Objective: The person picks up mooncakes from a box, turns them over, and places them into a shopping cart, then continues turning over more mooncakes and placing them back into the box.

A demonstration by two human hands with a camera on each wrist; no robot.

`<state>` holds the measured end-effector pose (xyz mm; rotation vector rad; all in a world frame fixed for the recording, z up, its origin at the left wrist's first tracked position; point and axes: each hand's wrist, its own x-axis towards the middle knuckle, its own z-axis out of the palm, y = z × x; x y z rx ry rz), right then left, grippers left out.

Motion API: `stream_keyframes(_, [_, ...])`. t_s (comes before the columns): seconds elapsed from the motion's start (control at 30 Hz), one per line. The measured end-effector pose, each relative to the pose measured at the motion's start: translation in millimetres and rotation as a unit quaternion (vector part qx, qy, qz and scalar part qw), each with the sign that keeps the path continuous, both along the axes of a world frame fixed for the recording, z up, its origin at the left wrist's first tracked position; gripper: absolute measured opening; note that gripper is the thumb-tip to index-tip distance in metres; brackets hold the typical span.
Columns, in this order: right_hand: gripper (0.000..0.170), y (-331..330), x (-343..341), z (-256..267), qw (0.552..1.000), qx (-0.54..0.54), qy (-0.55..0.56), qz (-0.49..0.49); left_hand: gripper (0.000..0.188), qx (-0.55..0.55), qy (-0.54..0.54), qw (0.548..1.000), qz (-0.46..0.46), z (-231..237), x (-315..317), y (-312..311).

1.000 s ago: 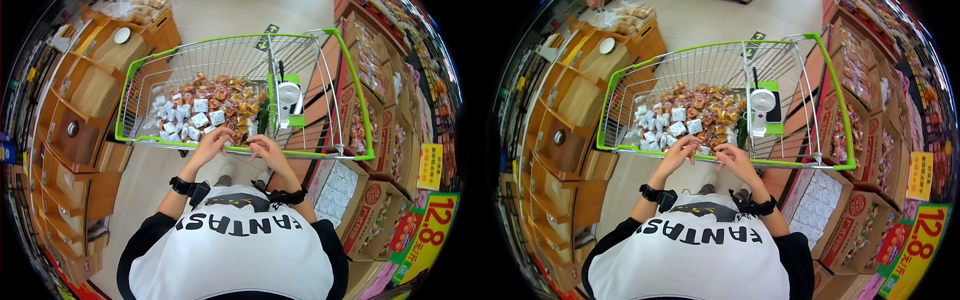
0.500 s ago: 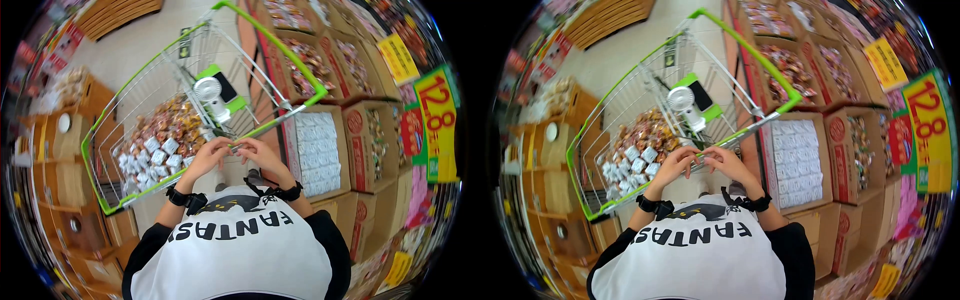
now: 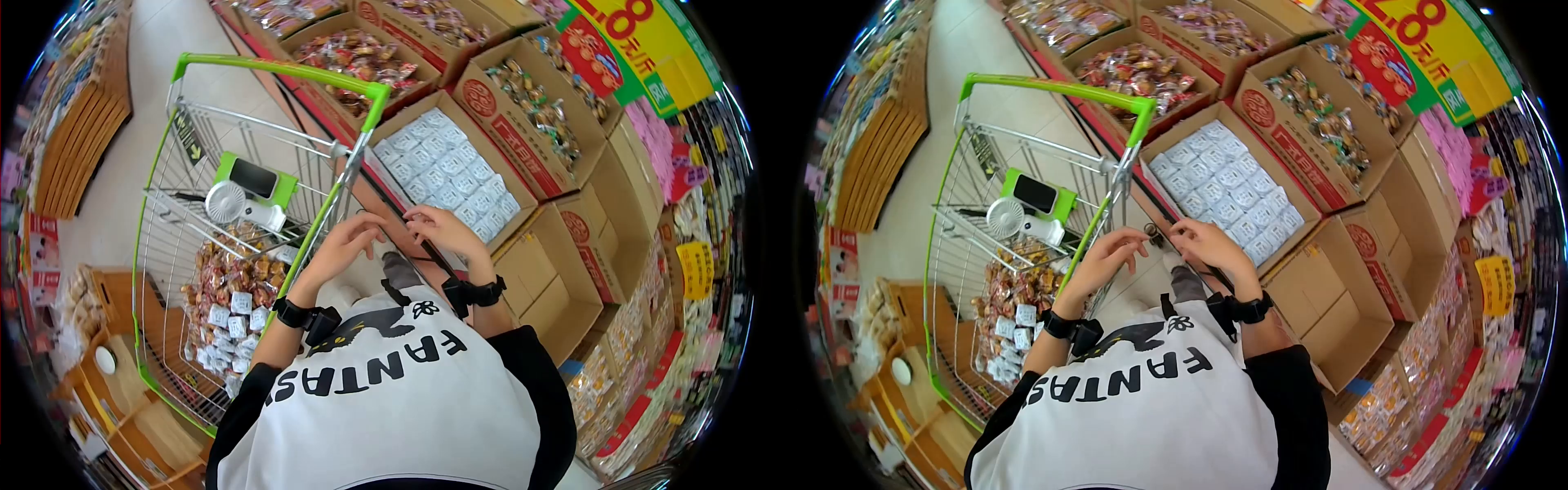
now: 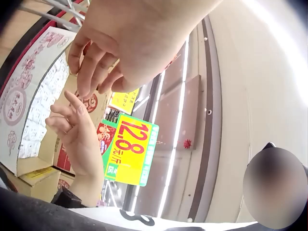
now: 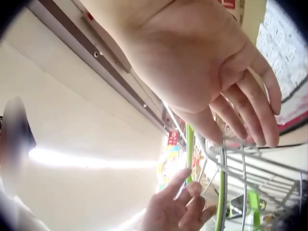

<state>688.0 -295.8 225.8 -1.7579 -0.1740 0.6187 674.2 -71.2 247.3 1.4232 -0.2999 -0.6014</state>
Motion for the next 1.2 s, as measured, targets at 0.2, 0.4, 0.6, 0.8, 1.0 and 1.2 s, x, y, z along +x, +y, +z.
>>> stream_keyframes(0.2, [0.027, -81.2, -17.1, -27.5, 0.979, -0.143, -0.020, -0.147, 0.021, -0.004, 0.003, 0.999, -0.046, -18.3, 11.7, -29.3])
stream_keyframes(0.4, [0.017, -109.1, -26.5, -52.1, 0.918, -0.320, -0.097, -0.214, 0.021, -0.017, 0.018, 0.998, -0.053, -37.0, 14.7, -42.7])
stream_keyframes(0.6, [0.022, -94.3, -29.9, -86.2, 0.915, -0.322, -0.155, -0.187, 0.020, -0.007, 0.013, 0.999, -0.050, -39.8, 15.1, -44.3])
stream_keyframes(0.8, [0.033, -79.1, -24.7, -104.2, 0.905, -0.321, -0.268, -0.083, 0.020, 0.002, 0.014, 0.999, -0.051, -36.8, 16.9, -41.5])
stream_keyframes(1.0, [0.037, -73.9, -20.0, -108.3, 0.893, -0.395, -0.216, 0.014, 0.020, 0.016, 0.009, 0.998, -0.053, -39.4, 19.7, -37.3])
stream_keyframes(1.2, [0.032, -77.5, -16.5, -110.6, 0.899, -0.400, -0.175, 0.035, 0.020, 0.010, 0.007, 0.998, -0.054, -39.5, 19.5, -39.4])
